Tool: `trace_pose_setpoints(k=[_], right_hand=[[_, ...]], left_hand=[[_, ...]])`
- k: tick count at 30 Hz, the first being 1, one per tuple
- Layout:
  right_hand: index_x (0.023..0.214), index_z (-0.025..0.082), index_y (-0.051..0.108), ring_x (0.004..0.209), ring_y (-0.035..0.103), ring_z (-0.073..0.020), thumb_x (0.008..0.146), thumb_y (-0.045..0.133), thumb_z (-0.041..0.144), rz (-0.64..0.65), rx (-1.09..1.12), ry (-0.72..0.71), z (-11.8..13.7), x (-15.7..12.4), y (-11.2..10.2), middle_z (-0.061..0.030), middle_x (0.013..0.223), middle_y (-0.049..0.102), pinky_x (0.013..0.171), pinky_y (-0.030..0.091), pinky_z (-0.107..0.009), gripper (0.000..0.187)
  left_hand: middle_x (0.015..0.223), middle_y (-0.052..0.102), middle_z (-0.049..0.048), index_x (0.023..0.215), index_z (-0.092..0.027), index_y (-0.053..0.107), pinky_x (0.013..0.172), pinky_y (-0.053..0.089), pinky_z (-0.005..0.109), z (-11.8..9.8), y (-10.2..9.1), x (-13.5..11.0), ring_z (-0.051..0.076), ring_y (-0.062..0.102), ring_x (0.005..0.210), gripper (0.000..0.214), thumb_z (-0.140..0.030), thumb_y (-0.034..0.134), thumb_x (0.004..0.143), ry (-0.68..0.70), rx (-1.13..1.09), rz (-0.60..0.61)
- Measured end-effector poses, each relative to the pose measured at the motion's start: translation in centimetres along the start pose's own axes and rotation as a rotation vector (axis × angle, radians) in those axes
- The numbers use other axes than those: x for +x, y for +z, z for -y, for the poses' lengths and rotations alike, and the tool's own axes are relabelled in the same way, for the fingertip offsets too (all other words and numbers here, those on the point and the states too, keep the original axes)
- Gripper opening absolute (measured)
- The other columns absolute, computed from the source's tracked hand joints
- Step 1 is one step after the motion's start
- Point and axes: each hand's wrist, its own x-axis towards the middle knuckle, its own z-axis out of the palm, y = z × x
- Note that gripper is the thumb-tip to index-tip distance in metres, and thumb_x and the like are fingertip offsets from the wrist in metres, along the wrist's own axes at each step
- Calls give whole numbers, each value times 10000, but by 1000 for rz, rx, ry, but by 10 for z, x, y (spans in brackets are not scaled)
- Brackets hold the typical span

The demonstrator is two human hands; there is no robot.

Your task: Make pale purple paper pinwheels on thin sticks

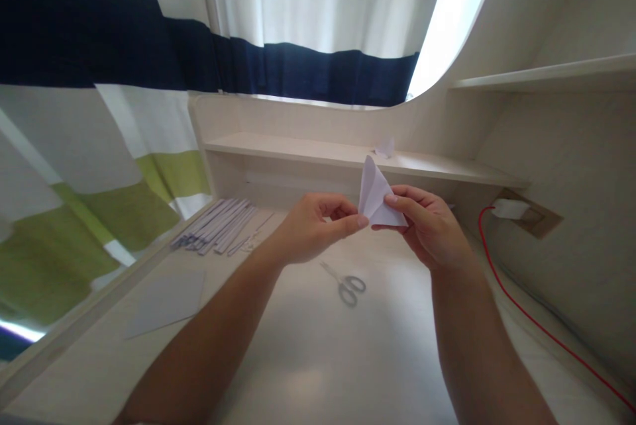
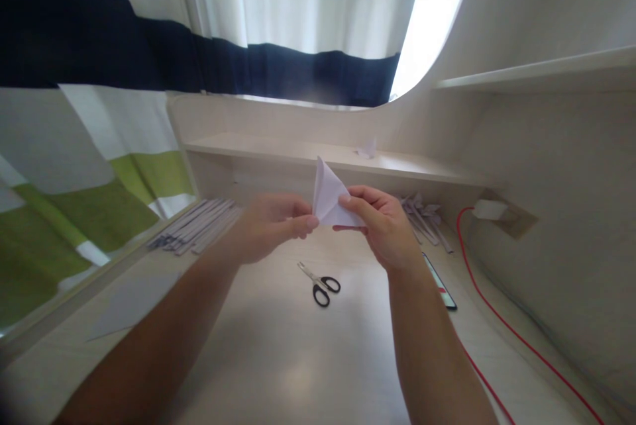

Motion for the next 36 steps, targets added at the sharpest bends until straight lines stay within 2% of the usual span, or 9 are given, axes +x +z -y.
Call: trace_pose_setpoints(k=[9,17,22,27,36], right_hand=[[922,211,846,703,726,-151,805,895,328,-10,25,-4,-2,-1,6,-32,843,784,636,678,-281,173],[945,209,826,729,731,-175,788,893,335,-8,26,26,-2,-1,8,-38,856,776,616,674,-295,212],[870,212,822,715,728,-156,802,911,340,18,-30,-38,-7,-1,5,-19,804,770,655,658,-278,170],[873,220,811,681,723,-158,810,909,351,-56,-57,-100,-8,-1,6,-18,830,780,668,649,-310,175],[887,226,818,653,715,-156,825,894,352,-76,-66,-109,-6,-4,8,-24,834,791,649,625,-310,159]], left_hand=[[786,749,34,890,-168,811,617,481,230,-2,3,-3,136,640,709,228,-395,792,879,66,54,-58],[760,743,41,877,-161,817,591,478,237,-4,4,-3,139,621,675,180,-297,701,897,42,107,-103],[751,744,37,865,-160,813,574,463,234,-4,3,-2,134,621,659,186,-297,691,896,32,109,-117],[790,767,38,930,-163,823,613,484,239,-5,4,-2,136,643,689,201,-318,697,917,54,76,-128],[778,769,29,880,-171,820,634,488,248,-4,8,-4,137,637,682,166,-298,715,902,78,95,-194]])
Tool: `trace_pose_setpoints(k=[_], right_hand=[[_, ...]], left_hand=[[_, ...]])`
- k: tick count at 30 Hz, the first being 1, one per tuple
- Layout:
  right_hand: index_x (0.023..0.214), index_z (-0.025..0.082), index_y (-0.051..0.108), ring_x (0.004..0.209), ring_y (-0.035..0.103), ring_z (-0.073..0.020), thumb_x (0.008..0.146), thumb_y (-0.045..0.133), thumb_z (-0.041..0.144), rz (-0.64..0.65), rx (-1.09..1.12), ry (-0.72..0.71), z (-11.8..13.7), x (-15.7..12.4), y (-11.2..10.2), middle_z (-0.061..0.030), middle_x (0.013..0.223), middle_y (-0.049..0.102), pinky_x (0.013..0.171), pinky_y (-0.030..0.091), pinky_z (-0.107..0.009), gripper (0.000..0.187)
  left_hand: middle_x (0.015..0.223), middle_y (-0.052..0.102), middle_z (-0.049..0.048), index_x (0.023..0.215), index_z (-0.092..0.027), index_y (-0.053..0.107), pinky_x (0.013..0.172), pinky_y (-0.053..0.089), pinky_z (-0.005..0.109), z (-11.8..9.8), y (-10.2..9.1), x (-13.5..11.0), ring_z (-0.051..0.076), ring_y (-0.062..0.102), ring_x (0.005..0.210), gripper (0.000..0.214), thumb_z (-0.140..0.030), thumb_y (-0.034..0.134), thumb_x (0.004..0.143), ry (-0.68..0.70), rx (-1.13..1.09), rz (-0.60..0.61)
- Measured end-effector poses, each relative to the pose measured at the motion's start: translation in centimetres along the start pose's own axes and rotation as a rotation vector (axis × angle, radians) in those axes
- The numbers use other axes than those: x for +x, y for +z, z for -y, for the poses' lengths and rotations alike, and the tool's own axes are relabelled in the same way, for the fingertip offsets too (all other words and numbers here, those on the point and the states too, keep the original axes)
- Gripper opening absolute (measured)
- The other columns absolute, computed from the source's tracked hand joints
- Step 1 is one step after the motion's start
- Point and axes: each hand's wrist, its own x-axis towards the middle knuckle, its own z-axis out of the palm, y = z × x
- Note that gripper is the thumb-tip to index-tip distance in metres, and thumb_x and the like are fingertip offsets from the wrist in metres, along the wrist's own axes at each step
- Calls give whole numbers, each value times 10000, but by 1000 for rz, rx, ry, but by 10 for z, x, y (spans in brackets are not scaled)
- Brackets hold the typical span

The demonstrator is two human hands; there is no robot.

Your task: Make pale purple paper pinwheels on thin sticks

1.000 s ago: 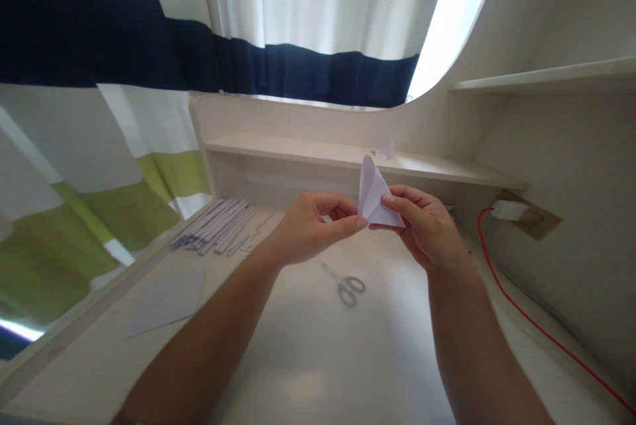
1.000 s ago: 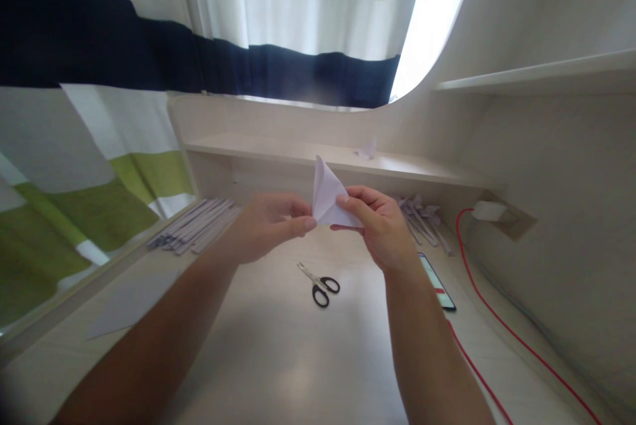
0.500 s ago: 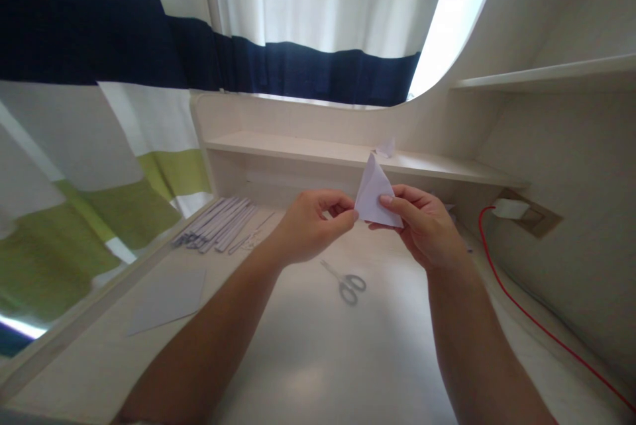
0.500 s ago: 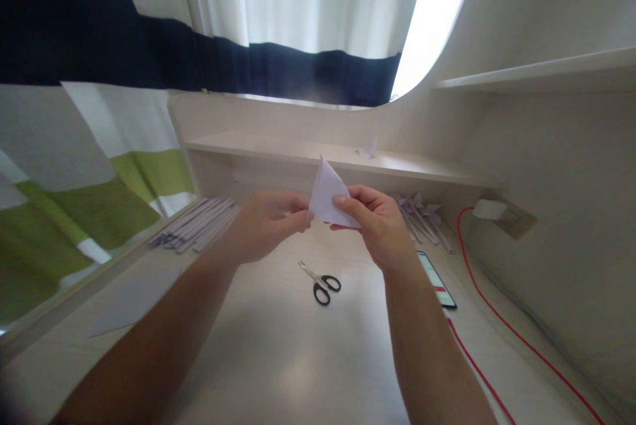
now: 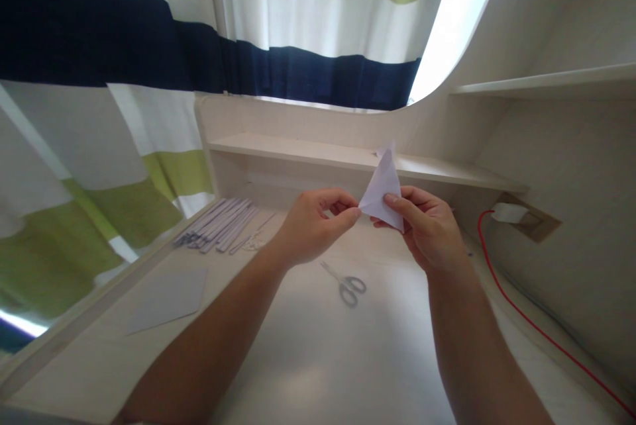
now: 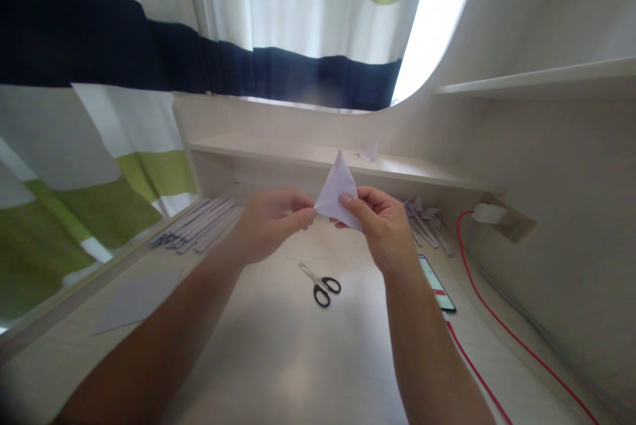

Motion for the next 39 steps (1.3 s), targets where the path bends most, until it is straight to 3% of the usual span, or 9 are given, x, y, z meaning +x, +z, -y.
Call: trace_pose_setpoints(k=[17,24,31,39], right_hand=[[961,221,804,666,759,-178,814,909,365,14,8,21,2,-3,0,-34,850,806,652,668,-334,231],[1000,226,804,683,769,-186,826,901,366,31,-25,-18,0,-3,-1,-40,882,816,677,678,-356,243],[963,236,816,725,780,-176,838,896,321,92,10,-16,1,-3,-1,-21,887,810,687,676,-315,171],[937,211,831,706,775,-203,883,842,456,60,33,30,7,-4,2,-60,862,808,632,678,-328,251]], left_hand=[[739,737,26,868,-157,805,628,477,244,0,-1,0,125,618,664,139,-278,737,873,-48,-108,35],[746,739,35,875,-155,801,596,490,237,2,0,1,123,626,647,270,-422,770,897,-63,-144,41],[733,738,22,876,-161,791,600,492,228,6,1,2,116,628,648,167,-314,733,912,-49,-127,14],[720,727,21,869,-146,780,596,491,227,4,0,2,111,618,635,146,-278,728,903,-43,-126,5]])
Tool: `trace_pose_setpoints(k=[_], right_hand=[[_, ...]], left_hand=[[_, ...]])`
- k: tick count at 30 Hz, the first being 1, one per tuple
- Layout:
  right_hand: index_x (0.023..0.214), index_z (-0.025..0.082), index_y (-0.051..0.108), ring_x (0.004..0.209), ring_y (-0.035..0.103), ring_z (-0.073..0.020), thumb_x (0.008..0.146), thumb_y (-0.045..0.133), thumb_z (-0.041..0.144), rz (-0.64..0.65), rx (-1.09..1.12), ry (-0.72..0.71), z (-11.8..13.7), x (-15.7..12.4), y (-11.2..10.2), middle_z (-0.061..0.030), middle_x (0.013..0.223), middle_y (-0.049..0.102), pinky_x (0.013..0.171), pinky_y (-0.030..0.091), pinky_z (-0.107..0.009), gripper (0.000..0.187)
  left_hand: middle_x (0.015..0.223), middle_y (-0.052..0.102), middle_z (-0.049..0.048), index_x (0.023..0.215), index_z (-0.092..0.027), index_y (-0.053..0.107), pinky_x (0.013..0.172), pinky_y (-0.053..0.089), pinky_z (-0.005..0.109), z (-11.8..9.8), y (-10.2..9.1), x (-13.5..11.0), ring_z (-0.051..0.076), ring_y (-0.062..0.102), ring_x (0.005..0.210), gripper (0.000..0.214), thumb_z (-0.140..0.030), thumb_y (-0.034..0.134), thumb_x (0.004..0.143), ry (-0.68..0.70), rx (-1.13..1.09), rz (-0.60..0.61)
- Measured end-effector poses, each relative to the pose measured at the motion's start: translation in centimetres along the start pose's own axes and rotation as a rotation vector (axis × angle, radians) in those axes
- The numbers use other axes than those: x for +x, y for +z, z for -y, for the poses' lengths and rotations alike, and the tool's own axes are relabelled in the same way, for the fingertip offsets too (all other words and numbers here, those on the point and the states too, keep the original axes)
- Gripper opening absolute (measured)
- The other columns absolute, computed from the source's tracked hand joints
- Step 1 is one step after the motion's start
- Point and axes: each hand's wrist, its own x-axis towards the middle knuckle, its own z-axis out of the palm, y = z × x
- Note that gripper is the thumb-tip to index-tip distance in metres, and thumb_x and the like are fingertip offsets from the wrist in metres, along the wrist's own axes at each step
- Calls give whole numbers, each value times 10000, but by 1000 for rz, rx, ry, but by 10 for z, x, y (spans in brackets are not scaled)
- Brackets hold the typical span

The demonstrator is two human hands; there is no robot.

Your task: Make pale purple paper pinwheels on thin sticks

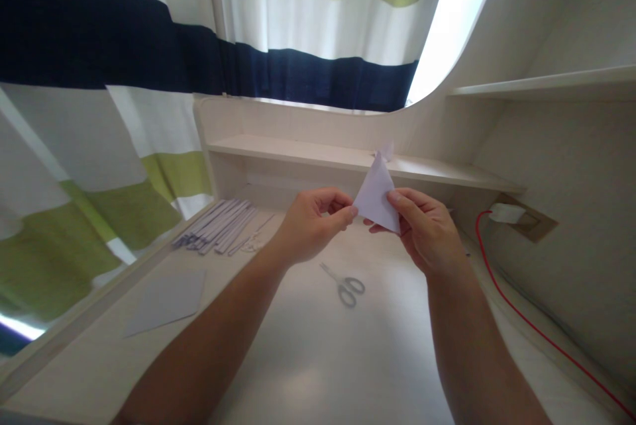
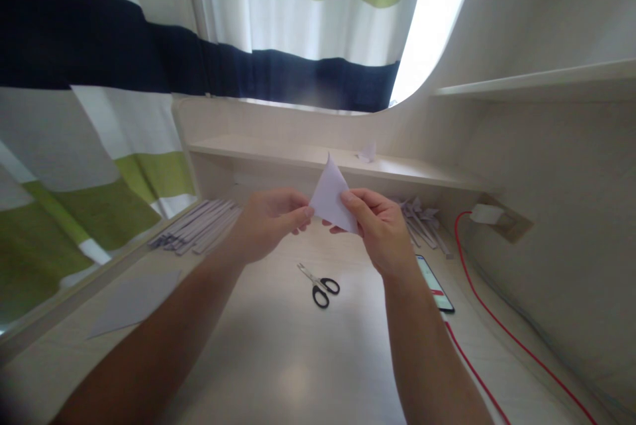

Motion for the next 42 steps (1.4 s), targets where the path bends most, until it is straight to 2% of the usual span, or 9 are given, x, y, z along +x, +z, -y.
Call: trace_pose_setpoints(k=[10,15,19,42], right_hand=[[961,232,850,688,783,-173,900,849,373,13,0,-51,-6,2,-2,-29,862,813,646,695,-291,153],[970,242,856,708,785,-175,905,844,369,21,-10,-53,-6,2,-3,-32,892,815,656,698,-293,143],[957,230,860,701,779,-174,907,841,358,28,-7,-54,-5,3,-2,-34,856,806,639,690,-285,138],[1030,233,868,717,784,-179,873,868,370,0,-84,-64,-9,3,-4,-57,924,831,657,681,-307,208]], left_hand=[[711,724,4,860,-150,780,571,501,194,1,1,2,90,624,613,121,-261,736,884,-34,-57,11],[728,742,19,880,-157,771,539,540,197,6,-2,4,109,665,618,213,-369,767,889,-99,-219,41],[740,756,16,917,-165,755,535,572,203,11,-3,7,125,697,642,210,-343,828,836,-105,-316,15],[738,738,17,868,-150,764,560,575,198,9,1,6,111,668,655,106,-225,807,805,-32,-231,-53]])
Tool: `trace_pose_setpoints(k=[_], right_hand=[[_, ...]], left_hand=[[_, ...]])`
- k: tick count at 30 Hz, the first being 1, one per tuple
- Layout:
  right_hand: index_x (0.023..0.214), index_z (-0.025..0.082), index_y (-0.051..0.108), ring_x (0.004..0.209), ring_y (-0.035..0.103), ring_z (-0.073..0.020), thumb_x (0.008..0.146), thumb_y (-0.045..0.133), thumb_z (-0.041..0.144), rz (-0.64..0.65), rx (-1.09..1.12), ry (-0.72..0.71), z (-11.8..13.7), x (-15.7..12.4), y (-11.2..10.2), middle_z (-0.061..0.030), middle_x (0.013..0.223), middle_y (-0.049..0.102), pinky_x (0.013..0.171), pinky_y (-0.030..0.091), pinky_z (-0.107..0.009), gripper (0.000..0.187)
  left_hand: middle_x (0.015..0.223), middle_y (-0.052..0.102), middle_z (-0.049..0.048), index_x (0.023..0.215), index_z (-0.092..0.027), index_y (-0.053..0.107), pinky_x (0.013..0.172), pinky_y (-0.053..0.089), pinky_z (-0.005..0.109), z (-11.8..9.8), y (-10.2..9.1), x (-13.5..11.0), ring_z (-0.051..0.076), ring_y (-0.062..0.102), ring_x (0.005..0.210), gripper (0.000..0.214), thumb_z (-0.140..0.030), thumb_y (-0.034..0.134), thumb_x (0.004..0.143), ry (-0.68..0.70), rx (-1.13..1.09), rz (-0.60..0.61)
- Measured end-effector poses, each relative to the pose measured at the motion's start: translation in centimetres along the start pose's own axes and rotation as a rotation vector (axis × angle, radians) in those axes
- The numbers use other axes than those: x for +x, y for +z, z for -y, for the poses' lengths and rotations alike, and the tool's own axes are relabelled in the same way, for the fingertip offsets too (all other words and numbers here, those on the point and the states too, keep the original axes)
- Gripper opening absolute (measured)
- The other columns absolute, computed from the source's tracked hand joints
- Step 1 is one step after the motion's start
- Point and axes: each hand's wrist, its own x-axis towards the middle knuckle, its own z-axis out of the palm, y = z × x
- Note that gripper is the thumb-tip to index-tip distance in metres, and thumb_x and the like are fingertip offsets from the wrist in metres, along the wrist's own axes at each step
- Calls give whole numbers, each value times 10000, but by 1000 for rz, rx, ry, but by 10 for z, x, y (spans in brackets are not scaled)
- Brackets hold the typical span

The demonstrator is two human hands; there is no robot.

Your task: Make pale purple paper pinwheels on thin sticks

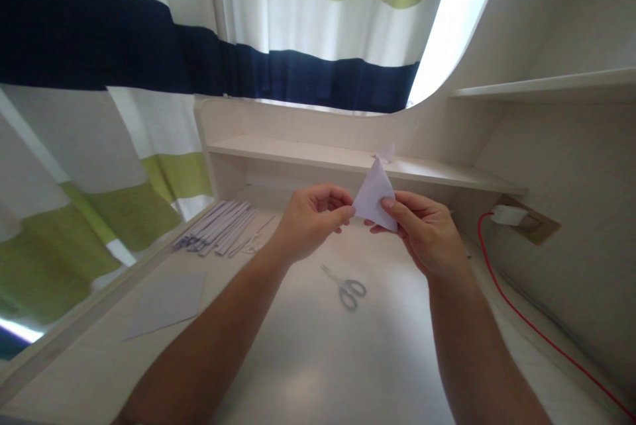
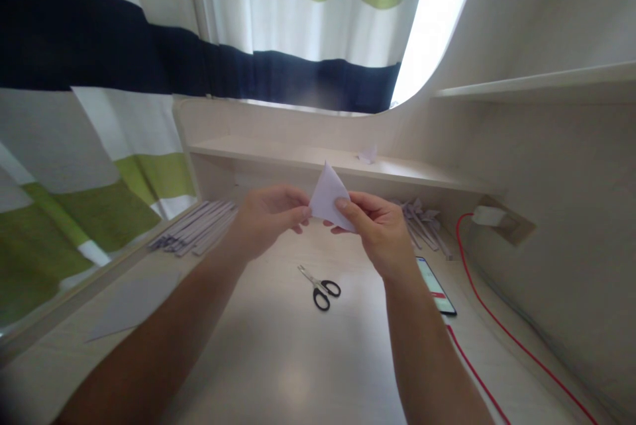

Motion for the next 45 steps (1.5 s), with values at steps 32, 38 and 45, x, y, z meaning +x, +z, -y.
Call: trace_pose_setpoints(k=[32,38,45], right_hand=[[984,218,849,733,767,-198,866,864,408,21,-76,-27,1,-1,7,-58,867,823,690,635,-341,225],[988,232,851,728,735,-186,884,836,464,18,-97,-25,1,-1,9,-43,859,802,700,623,-333,254],[972,232,844,730,728,-195,864,853,455,11,-87,-32,1,-1,11,-44,879,809,692,615,-337,248]], left_hand=[[759,785,40,866,-174,828,599,570,227,4,-3,3,131,681,669,203,-372,842,821,32,39,-119],[764,777,29,869,-181,825,616,534,229,1,-2,0,119,650,650,162,-341,828,843,72,136,-127],[763,778,41,864,-167,817,600,545,235,-1,2,-1,132,664,654,176,-341,824,838,40,121,-91]])
